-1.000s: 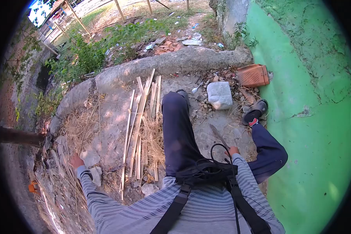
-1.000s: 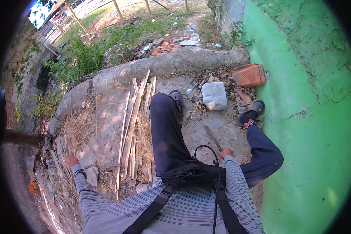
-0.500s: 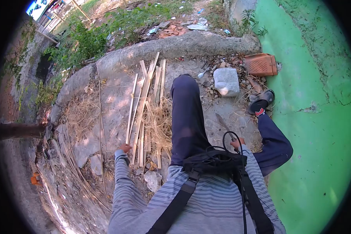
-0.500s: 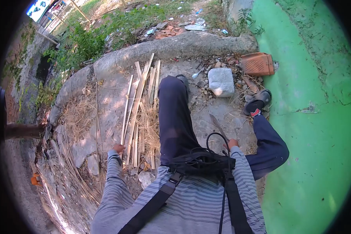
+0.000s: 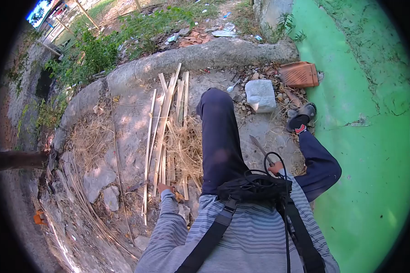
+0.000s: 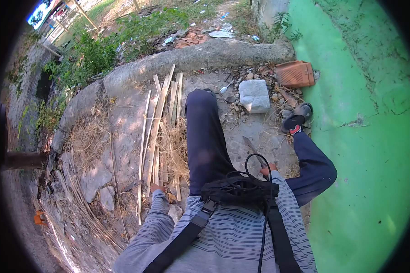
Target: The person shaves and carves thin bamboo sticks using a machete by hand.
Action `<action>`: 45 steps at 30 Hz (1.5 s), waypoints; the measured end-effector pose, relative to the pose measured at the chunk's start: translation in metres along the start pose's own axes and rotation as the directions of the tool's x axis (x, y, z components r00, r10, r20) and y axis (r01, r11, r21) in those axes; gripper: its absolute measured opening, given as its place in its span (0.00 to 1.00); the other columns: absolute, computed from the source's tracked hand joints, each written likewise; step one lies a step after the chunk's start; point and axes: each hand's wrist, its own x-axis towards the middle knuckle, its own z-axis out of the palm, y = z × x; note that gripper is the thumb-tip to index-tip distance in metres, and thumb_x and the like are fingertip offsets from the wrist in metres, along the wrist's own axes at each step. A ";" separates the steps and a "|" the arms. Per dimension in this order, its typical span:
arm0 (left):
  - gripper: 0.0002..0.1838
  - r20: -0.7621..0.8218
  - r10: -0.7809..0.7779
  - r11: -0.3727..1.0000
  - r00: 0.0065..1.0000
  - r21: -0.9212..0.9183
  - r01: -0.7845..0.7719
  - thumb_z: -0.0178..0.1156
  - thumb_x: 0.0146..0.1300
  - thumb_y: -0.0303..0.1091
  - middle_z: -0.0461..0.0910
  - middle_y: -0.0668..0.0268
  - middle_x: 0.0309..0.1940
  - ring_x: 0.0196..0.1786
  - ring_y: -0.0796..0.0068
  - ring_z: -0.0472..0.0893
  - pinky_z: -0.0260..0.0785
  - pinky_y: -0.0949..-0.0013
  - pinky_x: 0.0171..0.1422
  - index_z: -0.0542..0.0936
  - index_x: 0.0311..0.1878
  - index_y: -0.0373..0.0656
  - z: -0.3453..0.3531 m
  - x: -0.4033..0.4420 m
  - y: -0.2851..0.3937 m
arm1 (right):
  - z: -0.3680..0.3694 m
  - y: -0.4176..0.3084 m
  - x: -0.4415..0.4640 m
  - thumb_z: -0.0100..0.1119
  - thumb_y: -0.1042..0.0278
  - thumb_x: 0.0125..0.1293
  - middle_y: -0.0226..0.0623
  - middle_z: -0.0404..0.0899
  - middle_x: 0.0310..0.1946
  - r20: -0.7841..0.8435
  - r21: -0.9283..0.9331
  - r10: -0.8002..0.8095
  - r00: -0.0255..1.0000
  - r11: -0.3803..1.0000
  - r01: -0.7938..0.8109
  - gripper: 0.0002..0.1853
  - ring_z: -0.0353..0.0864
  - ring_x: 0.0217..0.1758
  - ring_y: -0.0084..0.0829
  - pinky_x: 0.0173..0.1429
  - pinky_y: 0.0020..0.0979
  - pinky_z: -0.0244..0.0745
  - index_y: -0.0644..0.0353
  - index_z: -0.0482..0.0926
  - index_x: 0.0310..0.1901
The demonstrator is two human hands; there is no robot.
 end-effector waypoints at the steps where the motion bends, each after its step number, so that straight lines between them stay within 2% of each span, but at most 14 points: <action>1: 0.49 -0.004 0.006 1.000 1.000 -0.001 -0.006 0.82 0.46 0.49 0.69 0.41 0.69 0.71 0.46 0.74 0.71 0.53 0.75 0.69 0.67 0.33 0.005 0.001 -0.008 | 0.000 0.001 -0.001 0.76 0.46 0.49 0.44 0.85 0.22 -0.003 -0.018 0.011 1.000 1.000 -0.011 0.24 0.88 0.27 0.40 0.38 0.42 0.83 0.63 0.87 0.30; 7: 0.47 0.080 -0.150 0.988 0.985 -0.009 0.151 0.80 0.48 0.49 0.70 0.46 0.71 0.73 0.47 0.71 0.65 0.55 0.79 0.69 0.67 0.35 -0.001 0.019 -0.022 | 0.006 0.000 -0.001 0.77 0.49 0.50 0.46 0.84 0.22 -0.006 0.020 0.015 1.000 1.000 -0.015 0.24 0.87 0.25 0.39 0.35 0.41 0.82 0.68 0.86 0.30; 10: 0.52 -0.102 -0.068 0.993 0.992 0.087 0.077 0.76 0.52 0.55 0.67 0.47 0.75 0.79 0.46 0.64 0.55 0.50 0.84 0.67 0.73 0.34 0.006 0.030 -0.036 | 0.013 0.009 0.007 0.76 0.51 0.51 0.47 0.84 0.21 -0.001 -0.004 0.035 0.999 0.999 -0.035 0.23 0.87 0.24 0.39 0.34 0.41 0.82 0.68 0.87 0.32; 13: 0.54 0.213 -0.084 0.996 0.973 0.011 0.084 0.75 0.53 0.58 0.67 0.47 0.75 0.80 0.47 0.65 0.58 0.51 0.83 0.65 0.76 0.35 -0.009 0.054 -0.049 | -0.010 -0.014 -0.016 0.75 0.50 0.51 0.48 0.84 0.23 0.045 -0.042 0.047 0.998 0.998 -0.045 0.23 0.87 0.26 0.40 0.35 0.41 0.82 0.68 0.87 0.31; 21: 0.46 0.179 -0.054 0.990 0.982 -0.118 0.076 0.72 0.56 0.58 0.76 0.46 0.69 0.73 0.48 0.74 0.65 0.53 0.79 0.72 0.74 0.43 -0.046 0.072 -0.051 | -0.019 -0.024 -0.028 0.76 0.45 0.49 0.53 0.88 0.33 0.082 0.009 0.086 0.993 0.996 -0.087 0.29 0.90 0.37 0.46 0.45 0.43 0.84 0.67 0.88 0.40; 23: 0.44 0.295 -0.067 0.988 0.953 -0.115 0.106 0.71 0.57 0.57 0.77 0.49 0.70 0.75 0.49 0.72 0.66 0.55 0.79 0.73 0.74 0.48 -0.043 0.082 -0.040 | -0.018 -0.024 -0.026 0.74 0.38 0.43 0.47 0.89 0.48 0.121 -0.088 0.179 0.976 0.982 -0.169 0.34 0.89 0.53 0.47 0.61 0.43 0.82 0.49 0.90 0.51; 25: 0.47 0.360 0.016 0.976 0.933 0.198 -0.093 0.73 0.55 0.57 0.77 0.48 0.69 0.76 0.50 0.72 0.67 0.56 0.78 0.71 0.75 0.47 -0.038 0.082 -0.029 | -0.012 -0.017 -0.020 0.74 0.38 0.44 0.46 0.89 0.51 0.159 -0.084 0.201 0.967 0.978 -0.190 0.34 0.88 0.55 0.46 0.62 0.43 0.82 0.46 0.89 0.54; 26: 0.50 0.192 -0.053 0.991 0.980 0.128 0.029 0.78 0.50 0.59 0.73 0.46 0.72 0.76 0.50 0.72 0.67 0.56 0.78 0.73 0.72 0.39 -0.033 0.078 -0.026 | -0.015 -0.021 -0.023 0.74 0.38 0.44 0.46 0.89 0.51 0.141 -0.119 0.206 0.968 0.975 -0.190 0.34 0.88 0.55 0.46 0.62 0.44 0.82 0.45 0.89 0.54; 29: 0.46 0.151 -0.061 0.989 0.987 -0.123 0.080 0.81 0.49 0.52 0.74 0.46 0.71 0.74 0.51 0.74 0.68 0.56 0.78 0.77 0.69 0.40 -0.043 0.068 -0.034 | -0.026 -0.033 -0.036 0.74 0.39 0.46 0.46 0.89 0.50 0.125 -0.142 0.203 0.971 0.972 -0.185 0.34 0.88 0.55 0.46 0.63 0.44 0.81 0.45 0.88 0.55; 33: 0.37 0.156 -0.028 0.992 0.987 -0.114 0.046 0.80 0.50 0.48 0.80 0.50 0.64 0.70 0.51 0.77 0.70 0.56 0.76 0.79 0.62 0.46 -0.039 0.081 -0.039 | -0.022 -0.029 -0.034 0.72 0.40 0.49 0.47 0.88 0.50 0.135 -0.158 0.137 0.981 0.981 -0.115 0.32 0.88 0.54 0.46 0.62 0.44 0.81 0.44 0.88 0.56; 34: 0.34 0.326 -0.008 0.969 0.945 -0.232 0.088 0.78 0.51 0.51 0.78 0.52 0.67 0.72 0.53 0.75 0.68 0.57 0.78 0.82 0.60 0.46 -0.033 0.096 -0.046 | -0.027 -0.036 -0.040 0.72 0.40 0.49 0.47 0.88 0.50 0.135 -0.163 0.140 0.981 0.980 -0.117 0.32 0.88 0.54 0.46 0.62 0.44 0.81 0.44 0.88 0.56; 35: 0.34 0.332 -0.008 0.968 0.943 -0.232 0.090 0.78 0.51 0.51 0.78 0.52 0.67 0.72 0.53 0.75 0.68 0.57 0.78 0.82 0.60 0.46 -0.026 0.101 -0.043 | -0.037 -0.048 -0.050 0.71 0.41 0.50 0.48 0.88 0.50 0.138 -0.189 0.156 0.978 0.973 -0.128 0.31 0.88 0.55 0.47 0.62 0.44 0.81 0.44 0.88 0.56; 37: 0.34 0.219 0.186 0.946 0.958 0.225 -0.235 0.75 0.53 0.55 0.80 0.51 0.65 0.70 0.55 0.78 0.71 0.57 0.75 0.84 0.60 0.46 -0.020 0.103 -0.039 | -0.041 -0.054 -0.055 0.70 0.42 0.51 0.48 0.88 0.51 0.141 -0.219 0.172 0.975 0.966 -0.139 0.30 0.88 0.55 0.47 0.62 0.44 0.81 0.44 0.88 0.56; 45: 0.26 0.136 0.051 0.995 0.989 -0.090 -0.039 0.66 0.63 0.53 0.84 0.51 0.61 0.64 0.50 0.83 0.74 0.53 0.70 0.86 0.61 0.51 -0.012 0.082 -0.047 | -0.043 -0.060 -0.060 0.69 0.45 0.52 0.54 0.87 0.49 0.106 -0.171 0.177 0.978 0.973 -0.158 0.31 0.87 0.55 0.50 0.61 0.45 0.81 0.54 0.87 0.55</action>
